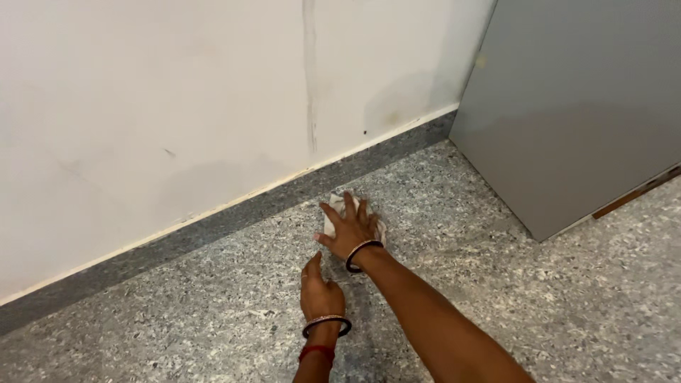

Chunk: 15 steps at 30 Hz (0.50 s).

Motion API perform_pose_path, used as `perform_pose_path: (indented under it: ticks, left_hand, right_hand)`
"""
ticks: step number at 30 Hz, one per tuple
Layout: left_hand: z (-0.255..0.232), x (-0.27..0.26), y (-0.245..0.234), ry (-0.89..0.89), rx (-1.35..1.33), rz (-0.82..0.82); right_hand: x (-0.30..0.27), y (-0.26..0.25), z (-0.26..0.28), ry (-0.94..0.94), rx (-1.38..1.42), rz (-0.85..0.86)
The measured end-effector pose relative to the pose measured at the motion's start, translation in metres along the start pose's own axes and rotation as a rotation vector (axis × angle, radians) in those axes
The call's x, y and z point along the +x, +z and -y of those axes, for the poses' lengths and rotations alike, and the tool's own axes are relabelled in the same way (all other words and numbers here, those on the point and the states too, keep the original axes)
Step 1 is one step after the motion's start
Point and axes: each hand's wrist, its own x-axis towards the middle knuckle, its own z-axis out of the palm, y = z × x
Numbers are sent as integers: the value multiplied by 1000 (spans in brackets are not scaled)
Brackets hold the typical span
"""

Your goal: The person wipes the granite floor with a white cloth, moving it in circular and back-and-forth motions across the surface. They occasionally fold the cloth and continue wiping different sections of the room.

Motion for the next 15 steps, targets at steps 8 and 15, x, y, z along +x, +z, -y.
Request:
perform_pose_path:
  ticks: [8, 15]
  left_hand:
    - [7, 7, 7, 126, 7, -32]
    - [-7, -3, 19, 329, 1, 35]
  right_hand:
    - [-2, 47, -42, -225, -188, -82]
    - [-56, 39, -49, -325, -307, -26]
